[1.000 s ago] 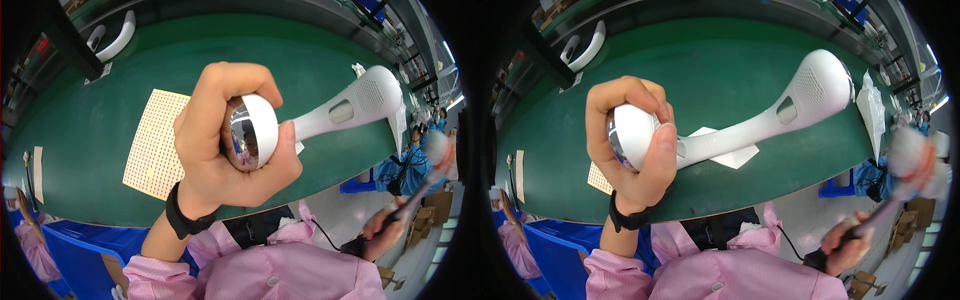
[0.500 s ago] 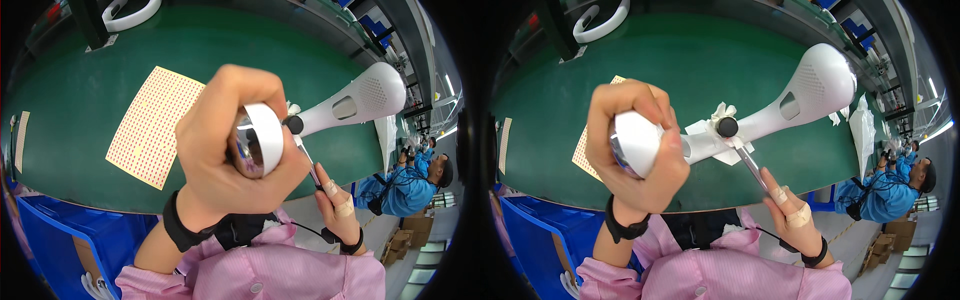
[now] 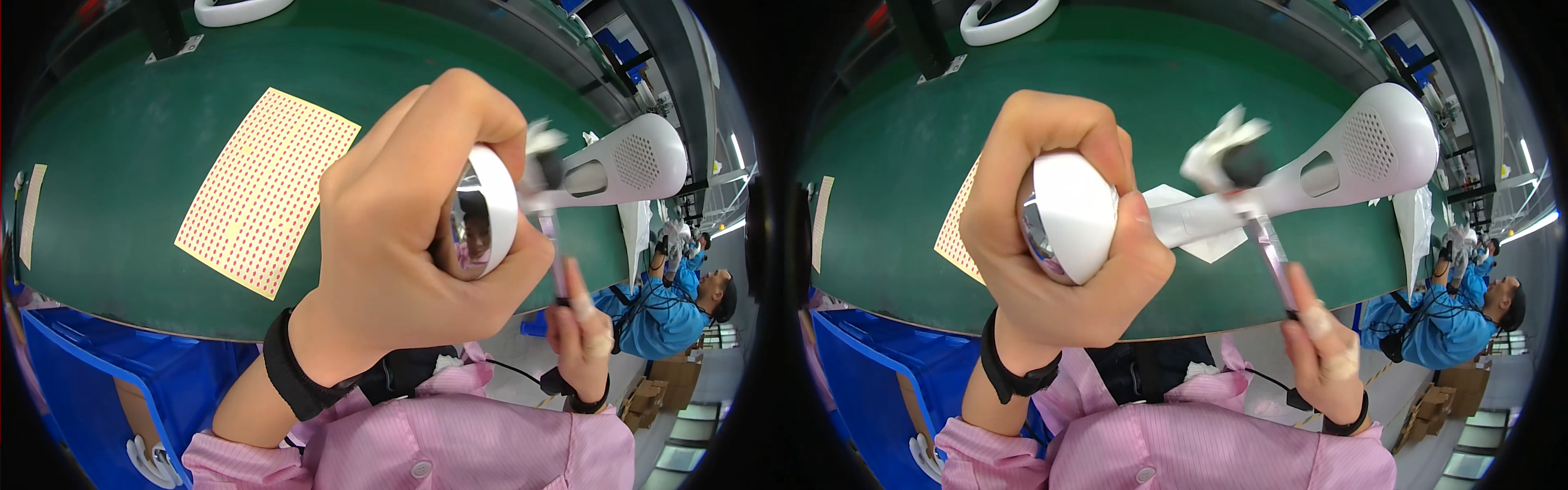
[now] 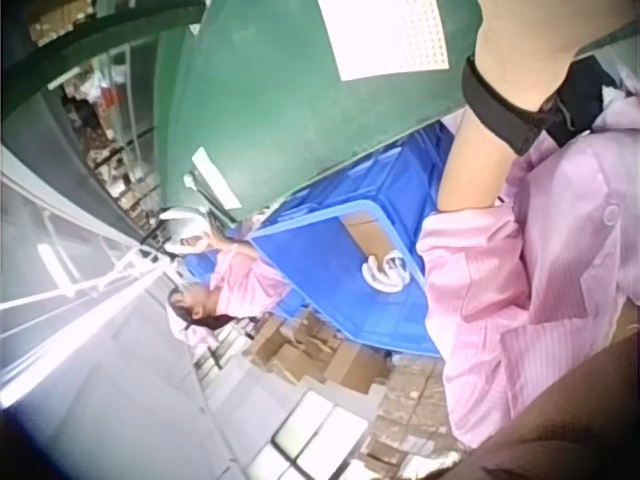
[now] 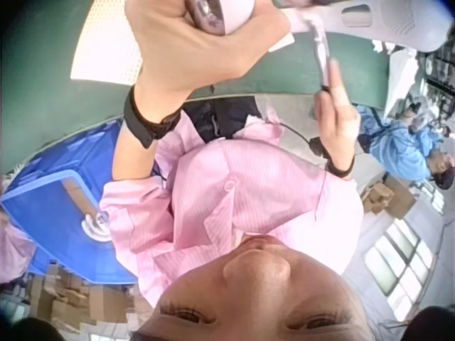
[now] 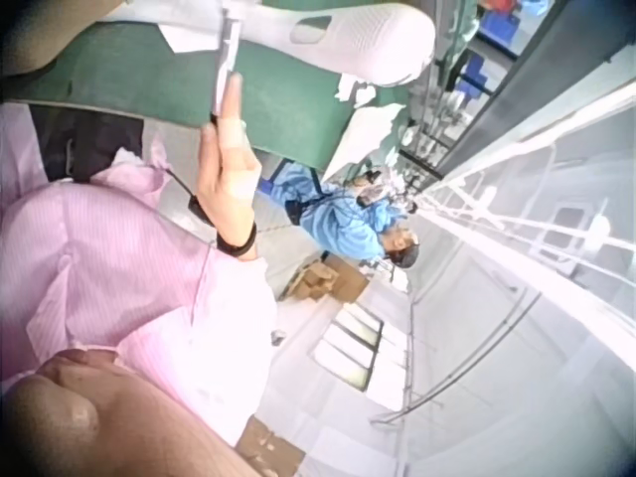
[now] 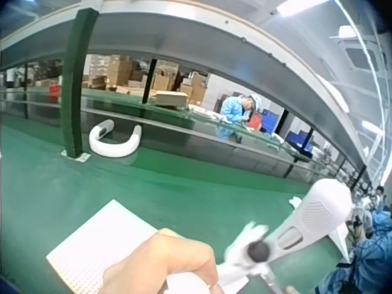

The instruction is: Assembling and inspecting neck-worn electronic device components on a factory production line.

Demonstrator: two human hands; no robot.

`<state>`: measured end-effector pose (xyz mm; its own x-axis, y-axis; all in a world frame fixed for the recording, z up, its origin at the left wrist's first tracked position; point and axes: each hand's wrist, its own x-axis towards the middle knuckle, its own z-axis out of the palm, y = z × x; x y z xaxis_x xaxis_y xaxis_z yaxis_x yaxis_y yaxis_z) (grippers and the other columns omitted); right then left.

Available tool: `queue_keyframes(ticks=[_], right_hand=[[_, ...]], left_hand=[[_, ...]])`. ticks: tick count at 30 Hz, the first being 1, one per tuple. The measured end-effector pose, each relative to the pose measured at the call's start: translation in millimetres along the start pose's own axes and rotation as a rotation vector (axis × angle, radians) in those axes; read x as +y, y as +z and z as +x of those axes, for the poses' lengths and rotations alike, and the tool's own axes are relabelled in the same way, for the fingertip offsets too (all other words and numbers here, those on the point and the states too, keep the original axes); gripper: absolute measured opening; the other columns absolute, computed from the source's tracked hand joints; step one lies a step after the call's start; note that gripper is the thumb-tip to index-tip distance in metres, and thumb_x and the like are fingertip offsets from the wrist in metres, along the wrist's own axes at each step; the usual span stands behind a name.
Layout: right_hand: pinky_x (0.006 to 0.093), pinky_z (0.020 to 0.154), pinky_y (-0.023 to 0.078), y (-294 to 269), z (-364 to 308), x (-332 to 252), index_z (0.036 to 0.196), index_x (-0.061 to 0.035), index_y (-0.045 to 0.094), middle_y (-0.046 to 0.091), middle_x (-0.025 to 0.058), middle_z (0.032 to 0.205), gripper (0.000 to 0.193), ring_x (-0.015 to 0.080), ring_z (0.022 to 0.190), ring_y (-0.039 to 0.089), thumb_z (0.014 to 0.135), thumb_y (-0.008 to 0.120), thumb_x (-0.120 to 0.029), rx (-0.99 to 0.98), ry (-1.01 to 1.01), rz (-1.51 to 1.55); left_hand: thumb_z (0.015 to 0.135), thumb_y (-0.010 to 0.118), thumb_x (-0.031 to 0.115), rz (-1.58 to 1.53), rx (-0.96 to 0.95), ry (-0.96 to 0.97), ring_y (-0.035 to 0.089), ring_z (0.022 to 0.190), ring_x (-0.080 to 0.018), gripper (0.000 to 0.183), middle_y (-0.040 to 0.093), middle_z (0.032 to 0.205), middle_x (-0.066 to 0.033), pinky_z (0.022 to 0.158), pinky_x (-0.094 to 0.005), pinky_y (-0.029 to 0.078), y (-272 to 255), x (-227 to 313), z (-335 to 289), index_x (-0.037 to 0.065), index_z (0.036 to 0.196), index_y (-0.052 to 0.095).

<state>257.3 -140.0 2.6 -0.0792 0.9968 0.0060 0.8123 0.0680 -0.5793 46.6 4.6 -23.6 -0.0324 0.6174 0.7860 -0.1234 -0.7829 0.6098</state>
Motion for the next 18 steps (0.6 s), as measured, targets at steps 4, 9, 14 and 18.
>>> queue_keyframes(ticks=[4, 9, 14, 18], right_hand=[[0.0215, 0.05, 0.037, 22.6, 3.2, 20.5, 0.137, -0.0059, 0.035, 0.046, 0.0038, 0.06, 0.054, 0.0107, 0.05, 0.04, 0.086, 0.043, 0.006, 0.055, -0.005, 0.022], [0.0215, 0.055, 0.039, -3.3, 12.5, -16.2, 0.139, -0.0111, 0.033, 0.05, 0.0057, 0.064, 0.057, 0.012, 0.054, 0.045, 0.086, 0.044, 0.005, -0.053, 0.249, 0.041], [0.0253, 0.056, 0.045, 31.4, 5.0, 32.5, 0.137, -0.01, 0.035, 0.054, 0.0071, 0.064, 0.058, 0.0211, 0.052, 0.051, 0.083, 0.05, 0.006, -0.013, -0.107, -0.182], [0.0236, 0.055, 0.043, 5.5, 9.7, -9.1, 0.137, -0.0068, 0.035, 0.054, 0.007, 0.064, 0.055, 0.0186, 0.052, 0.049, 0.084, 0.048, 0.004, -0.055, 0.224, -0.013]], left_hand=[[0.059, 0.055, -0.003, 0.013, 0.011, 0.011, 0.046, 0.056, -0.0094, 0.023, 0.049, 0.07, -0.0049, 0.053, -0.0201, 0.039, 2.8, 1.9, 0.2, 0.001, 0.081, 0.049], [0.058, 0.056, -0.003, 0.059, 0.037, -0.014, 0.045, 0.056, -0.0077, 0.024, 0.049, 0.069, -0.0027, 0.052, -0.0191, 0.037, 0.3, 0.7, -2.1, 0.002, 0.08, 0.049], [0.057, 0.056, -0.003, 0.029, 0.025, -0.016, 0.044, 0.057, -0.0058, 0.024, 0.049, 0.07, -0.0018, 0.052, -0.0176, 0.036, 9.5, 3.2, -1.2, 0.002, 0.08, 0.05], [0.058, 0.057, -0.003, 0.054, 0.046, -0.038, 0.043, 0.056, -0.0048, 0.025, 0.048, 0.068, -0.0008, 0.051, -0.0168, 0.036, 0.1, 0.8, -5.1, 0.002, 0.081, 0.05]])
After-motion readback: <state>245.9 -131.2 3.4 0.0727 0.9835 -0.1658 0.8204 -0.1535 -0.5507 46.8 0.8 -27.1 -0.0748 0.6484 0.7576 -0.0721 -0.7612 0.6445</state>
